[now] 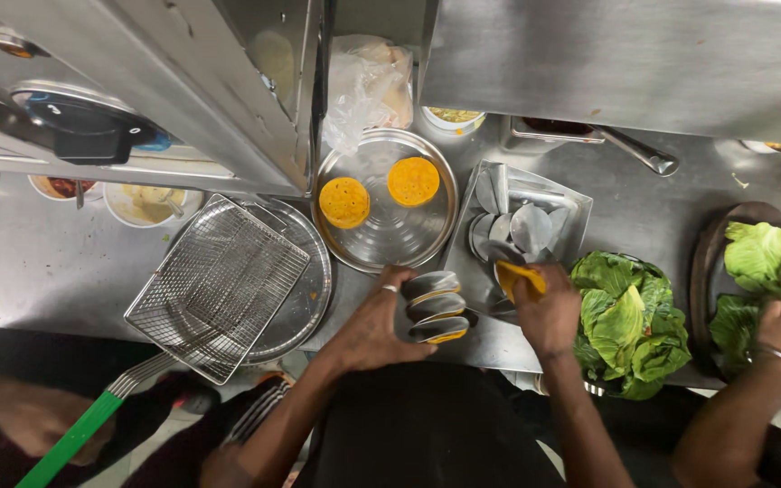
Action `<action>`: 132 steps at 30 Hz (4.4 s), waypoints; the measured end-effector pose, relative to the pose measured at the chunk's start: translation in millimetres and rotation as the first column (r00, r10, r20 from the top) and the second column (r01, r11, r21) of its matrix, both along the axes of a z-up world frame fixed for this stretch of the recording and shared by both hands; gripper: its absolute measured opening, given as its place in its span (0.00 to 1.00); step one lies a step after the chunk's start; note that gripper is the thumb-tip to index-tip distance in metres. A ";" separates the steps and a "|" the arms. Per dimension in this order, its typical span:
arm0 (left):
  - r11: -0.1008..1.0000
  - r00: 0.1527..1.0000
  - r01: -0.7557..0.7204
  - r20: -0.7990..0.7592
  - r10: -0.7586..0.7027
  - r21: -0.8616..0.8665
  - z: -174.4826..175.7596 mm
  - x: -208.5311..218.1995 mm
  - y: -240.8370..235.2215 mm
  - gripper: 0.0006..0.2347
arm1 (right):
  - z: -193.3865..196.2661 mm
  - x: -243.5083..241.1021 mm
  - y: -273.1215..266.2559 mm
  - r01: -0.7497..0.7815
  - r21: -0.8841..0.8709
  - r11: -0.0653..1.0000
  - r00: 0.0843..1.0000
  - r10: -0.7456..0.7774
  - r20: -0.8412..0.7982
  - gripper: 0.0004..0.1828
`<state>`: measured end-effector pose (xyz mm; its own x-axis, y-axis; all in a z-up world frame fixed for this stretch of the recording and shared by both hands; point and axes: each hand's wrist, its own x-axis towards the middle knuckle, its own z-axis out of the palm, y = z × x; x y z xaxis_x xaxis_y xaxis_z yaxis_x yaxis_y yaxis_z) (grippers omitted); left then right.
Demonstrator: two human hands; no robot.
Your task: The person removes fried yellow tortillas from a deep fryer and places them on a tray. They then use metal taco molds to shape the tortillas, handling them one at a time and stacking the formed shells.
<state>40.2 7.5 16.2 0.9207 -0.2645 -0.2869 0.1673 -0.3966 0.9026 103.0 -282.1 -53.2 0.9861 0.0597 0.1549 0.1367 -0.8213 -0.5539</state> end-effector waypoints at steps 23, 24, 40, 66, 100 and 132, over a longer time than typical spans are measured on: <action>0.987 1.000 0.003 -0.020 -0.007 -0.161 14.6 6.6 -3.3 0.46 | 90.2 -10.5 42.8 -0.448 0.045 0.893 0.888 0.438 0.141 0.12; 0.987 1.000 0.002 -0.021 -0.005 -0.161 14.3 5.5 -3.7 0.46 | 90.4 -11.2 42.7 -0.447 0.045 0.894 0.889 0.438 0.131 0.13; 0.997 0.997 -0.071 -0.043 0.070 -0.015 19.1 2.5 -2.0 0.42 | -142.5 -20.5 7.5 0.177 0.983 0.040 0.836 0.521 -0.172 0.12; 0.864 0.959 -0.256 -0.226 0.171 -0.433 -1.7 -14.2 7.5 0.39 | 13.9 1.9 44.0 0.406 0.847 0.344 0.694 0.488 -0.530 0.22; 0.778 0.937 -0.339 -0.268 0.226 -0.529 -18.5 -22.1 8.7 0.44 | 43.3 5.9 50.1 0.243 0.907 0.343 0.651 0.636 -0.415 0.30; 0.733 0.957 -0.288 -0.221 0.190 -0.617 -15.6 -27.6 10.2 0.43 | 51.7 -1.7 65.2 0.177 0.920 0.348 0.638 0.671 -0.377 0.28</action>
<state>12.5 17.7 0.6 0.9439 -0.2068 -0.2574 0.3151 0.3313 0.8894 101.3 -216.9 -1.5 0.7559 0.5815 -0.3008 -0.4734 0.1681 -0.8647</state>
